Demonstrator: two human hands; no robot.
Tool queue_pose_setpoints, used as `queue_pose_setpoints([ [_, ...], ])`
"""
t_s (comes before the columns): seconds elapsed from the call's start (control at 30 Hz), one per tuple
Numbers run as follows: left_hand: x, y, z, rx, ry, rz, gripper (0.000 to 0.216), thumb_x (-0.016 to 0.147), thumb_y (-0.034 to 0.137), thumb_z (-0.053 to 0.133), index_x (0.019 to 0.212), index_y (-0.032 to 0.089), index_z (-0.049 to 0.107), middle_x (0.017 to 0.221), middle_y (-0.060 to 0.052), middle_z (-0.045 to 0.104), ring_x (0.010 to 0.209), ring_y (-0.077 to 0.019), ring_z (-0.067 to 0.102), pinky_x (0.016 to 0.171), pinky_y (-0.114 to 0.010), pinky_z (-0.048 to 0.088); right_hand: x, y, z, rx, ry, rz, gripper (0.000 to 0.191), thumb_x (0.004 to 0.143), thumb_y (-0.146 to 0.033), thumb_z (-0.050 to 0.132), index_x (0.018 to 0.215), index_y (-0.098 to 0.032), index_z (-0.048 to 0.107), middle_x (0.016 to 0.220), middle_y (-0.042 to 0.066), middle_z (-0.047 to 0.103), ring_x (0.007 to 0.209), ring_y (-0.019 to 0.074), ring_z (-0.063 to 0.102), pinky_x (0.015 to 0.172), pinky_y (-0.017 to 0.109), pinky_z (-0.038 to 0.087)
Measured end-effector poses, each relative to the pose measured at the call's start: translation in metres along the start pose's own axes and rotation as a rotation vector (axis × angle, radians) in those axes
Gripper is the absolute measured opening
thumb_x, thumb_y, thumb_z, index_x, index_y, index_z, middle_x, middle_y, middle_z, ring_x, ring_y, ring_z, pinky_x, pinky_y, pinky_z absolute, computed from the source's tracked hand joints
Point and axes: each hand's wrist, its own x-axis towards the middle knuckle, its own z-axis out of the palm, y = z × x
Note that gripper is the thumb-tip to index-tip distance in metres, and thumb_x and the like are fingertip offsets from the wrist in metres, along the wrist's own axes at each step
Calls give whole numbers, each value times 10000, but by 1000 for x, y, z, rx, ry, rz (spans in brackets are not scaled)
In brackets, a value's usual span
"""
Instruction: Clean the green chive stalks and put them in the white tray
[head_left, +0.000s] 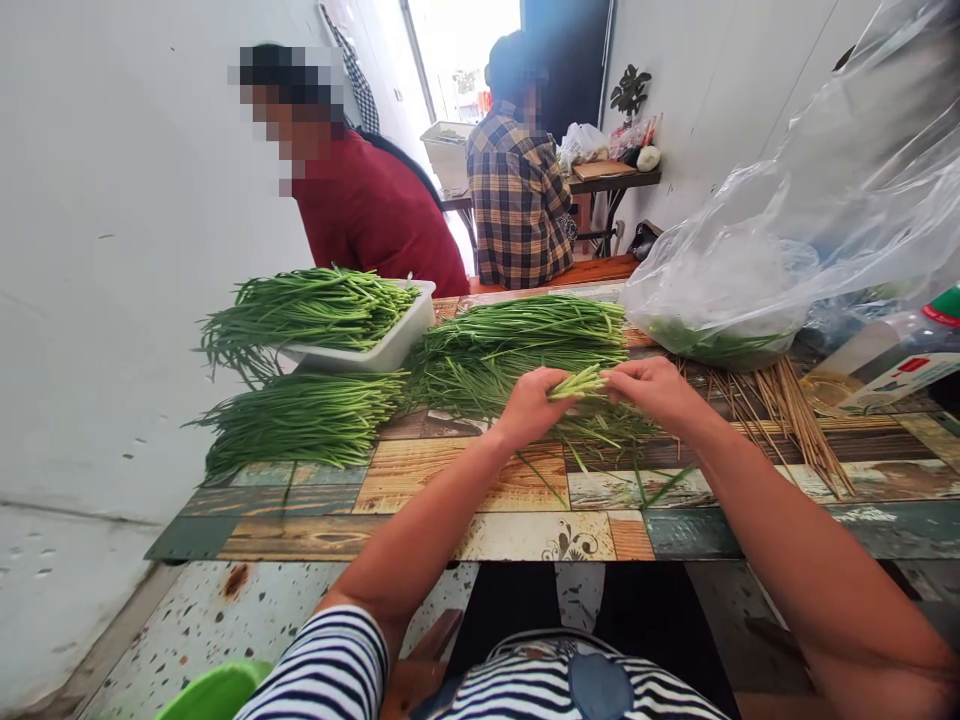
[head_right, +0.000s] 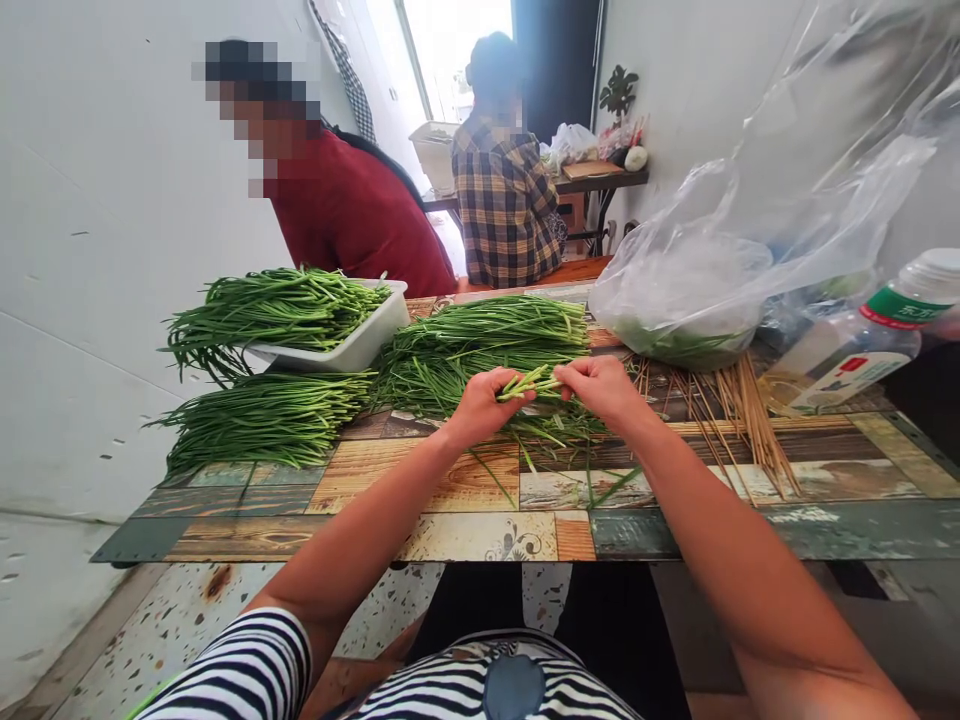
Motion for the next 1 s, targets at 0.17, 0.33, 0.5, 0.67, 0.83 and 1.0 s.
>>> queue_pose_setpoints([
  [0.17,0,2,2,-24,35,-72,122,799,263,621,786,155,677,695,17,626,657,-107,519,646,-214,391,6,12,-8,-6,177,-54,331,717,-461,633,745,-148,736,638,27,655,535,125,487,507,257,341],
  [0.33,1,0,-2,-161,148,-84,182,839,278,575,896,145,685,851,-28,679,787,-138,585,732,-234,425,3,6,-17,-228,94,-105,316,732,-457,627,647,-167,721,636,45,660,588,164,550,557,280,366],
  [0.5,1,-2,-3,-220,167,-57,200,859,301,557,907,143,669,875,-30,677,802,-134,587,754,-230,435,3,6,-8,-531,17,-156,266,786,-403,629,682,-177,722,676,58,636,635,174,556,575,285,344],
  [0.67,1,-1,-2,-145,156,-59,200,880,303,527,869,147,652,839,-24,658,776,-128,571,742,-225,435,4,15,-1,-507,-41,-313,123,785,-232,614,723,-174,703,786,66,648,743,179,569,656,279,384],
  [0.83,0,2,-2,-73,83,-29,201,894,284,508,941,155,654,908,-38,674,825,-141,585,783,-240,433,-1,1,-6,-108,-35,-262,255,796,-398,585,789,-163,682,732,40,658,643,150,541,594,267,404],
  [1.0,0,4,-2,-39,2,-41,145,836,236,584,937,160,656,853,-5,678,759,-126,569,721,-220,420,-4,-10,1,-53,76,-208,323,765,-459,588,750,-150,679,648,31,635,561,129,492,533,259,364],
])
